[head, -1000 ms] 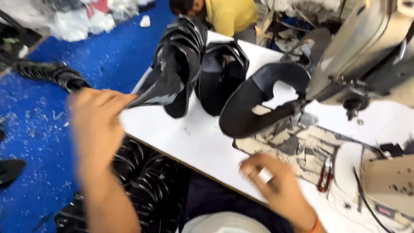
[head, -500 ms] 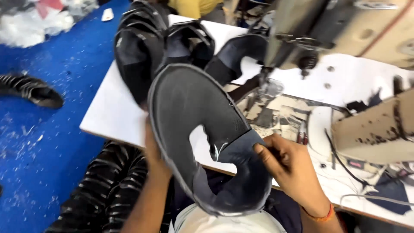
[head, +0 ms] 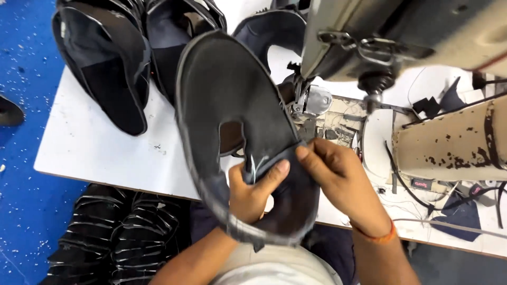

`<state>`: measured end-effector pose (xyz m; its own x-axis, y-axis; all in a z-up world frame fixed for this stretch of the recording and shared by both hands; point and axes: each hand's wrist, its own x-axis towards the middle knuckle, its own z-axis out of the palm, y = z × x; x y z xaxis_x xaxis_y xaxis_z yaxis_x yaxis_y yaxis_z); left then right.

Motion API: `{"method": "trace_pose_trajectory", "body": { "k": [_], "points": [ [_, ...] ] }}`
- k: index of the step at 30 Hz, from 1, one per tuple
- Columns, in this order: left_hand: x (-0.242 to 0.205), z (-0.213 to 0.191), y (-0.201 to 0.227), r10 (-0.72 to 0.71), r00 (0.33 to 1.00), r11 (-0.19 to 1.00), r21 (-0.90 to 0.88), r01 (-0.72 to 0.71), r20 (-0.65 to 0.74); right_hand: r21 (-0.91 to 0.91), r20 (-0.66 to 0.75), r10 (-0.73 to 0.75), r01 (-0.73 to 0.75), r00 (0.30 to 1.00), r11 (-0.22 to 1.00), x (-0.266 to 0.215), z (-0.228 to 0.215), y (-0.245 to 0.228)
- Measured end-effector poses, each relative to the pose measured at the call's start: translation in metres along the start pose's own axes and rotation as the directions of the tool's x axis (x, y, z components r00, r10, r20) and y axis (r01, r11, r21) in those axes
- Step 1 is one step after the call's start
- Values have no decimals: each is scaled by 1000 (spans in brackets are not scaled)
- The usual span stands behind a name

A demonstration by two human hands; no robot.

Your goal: The person sews shoe upper components using an industrial sewing machine.

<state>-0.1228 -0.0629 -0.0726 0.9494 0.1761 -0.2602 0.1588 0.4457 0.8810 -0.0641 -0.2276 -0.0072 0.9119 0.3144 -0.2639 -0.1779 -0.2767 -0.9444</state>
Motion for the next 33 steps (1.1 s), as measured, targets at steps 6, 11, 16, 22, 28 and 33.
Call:
{"method": "trace_pose_trajectory", "body": {
  "k": [6,11,16,22,28,33],
  "points": [
    [44,28,64,56,998,998,-20,-56,-13,155,-139,-34,56,990,986,34,2,-5],
    [68,20,71,7,999,989,146,-12,32,280,-242,-45,114,969,953,38,15,13],
    [88,6,79,126,971,979,135,-155,203,413,-170,-8,79,985,907,31,28,11],
    [92,-8,68,268,891,952,38,-303,367,487,-81,53,-7,995,873,35,30,-13],
    [102,-20,69,397,790,898,-19,-440,467,378,-189,-106,172,976,910,37,39,51],
    [146,-35,56,291,838,931,65,-359,461,380,-182,13,58,983,923,41,38,3]
  ]
}}
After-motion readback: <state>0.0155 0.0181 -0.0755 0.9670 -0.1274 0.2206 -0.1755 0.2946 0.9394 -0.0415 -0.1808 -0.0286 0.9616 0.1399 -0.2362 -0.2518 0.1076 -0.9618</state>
